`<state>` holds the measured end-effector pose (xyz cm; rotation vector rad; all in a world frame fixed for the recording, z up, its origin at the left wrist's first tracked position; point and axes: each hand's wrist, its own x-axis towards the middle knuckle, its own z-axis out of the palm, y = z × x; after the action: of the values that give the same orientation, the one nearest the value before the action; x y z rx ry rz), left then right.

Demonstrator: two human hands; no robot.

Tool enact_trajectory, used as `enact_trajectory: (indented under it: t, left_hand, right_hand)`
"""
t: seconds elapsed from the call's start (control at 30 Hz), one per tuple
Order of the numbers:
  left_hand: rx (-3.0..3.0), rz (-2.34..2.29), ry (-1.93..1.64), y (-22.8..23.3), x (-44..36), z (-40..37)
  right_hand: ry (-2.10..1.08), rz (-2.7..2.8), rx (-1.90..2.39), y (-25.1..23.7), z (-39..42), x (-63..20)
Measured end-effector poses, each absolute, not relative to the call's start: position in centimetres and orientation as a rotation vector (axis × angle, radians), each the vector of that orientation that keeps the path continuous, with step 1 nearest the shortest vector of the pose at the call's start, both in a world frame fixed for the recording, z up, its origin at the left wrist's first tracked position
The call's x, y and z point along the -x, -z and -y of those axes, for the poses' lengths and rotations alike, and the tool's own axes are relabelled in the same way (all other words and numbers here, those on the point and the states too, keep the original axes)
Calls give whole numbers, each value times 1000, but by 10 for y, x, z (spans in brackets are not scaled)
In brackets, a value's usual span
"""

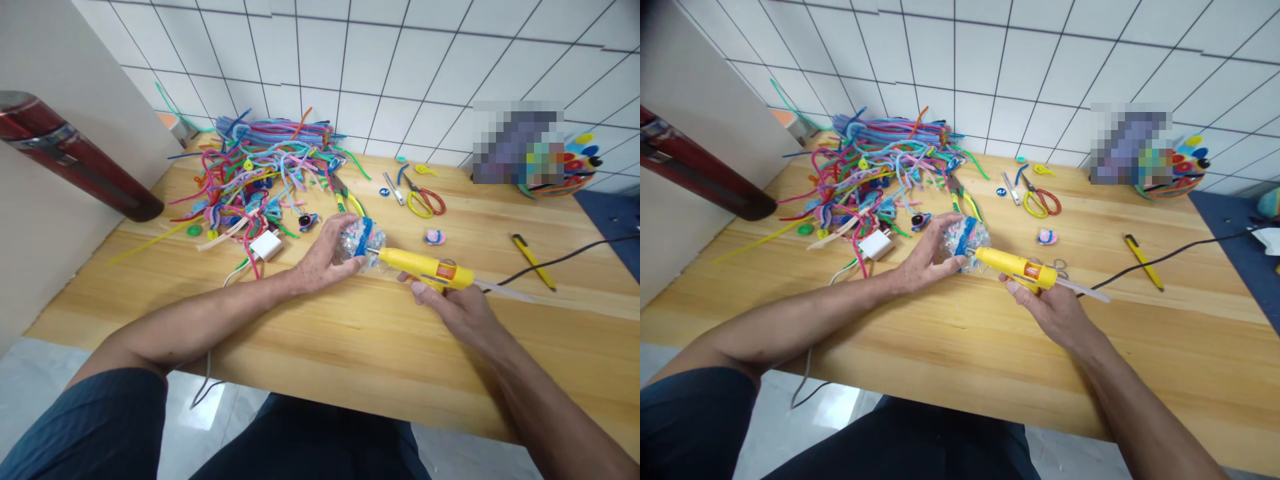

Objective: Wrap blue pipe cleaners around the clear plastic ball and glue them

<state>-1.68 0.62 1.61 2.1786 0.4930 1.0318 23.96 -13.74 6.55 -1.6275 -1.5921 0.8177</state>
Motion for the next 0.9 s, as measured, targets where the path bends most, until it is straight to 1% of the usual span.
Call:
enact_trajectory:
  t: [0.17, 0.6, 0.9]
  left_hand:
    - [-2169, -506, -1036, -16, 17, -5]
    - [-2180, -506, -1041, -16, 16, -6]
    - [-2207, -462, -1062, -16, 16, -7]
  right_hand:
    - [-782, 1590, 1627, -68, 137, -245]
    - [-842, 1608, 1626, -65, 138, -240]
    - [-745, 1604, 1632, -65, 136, -247]
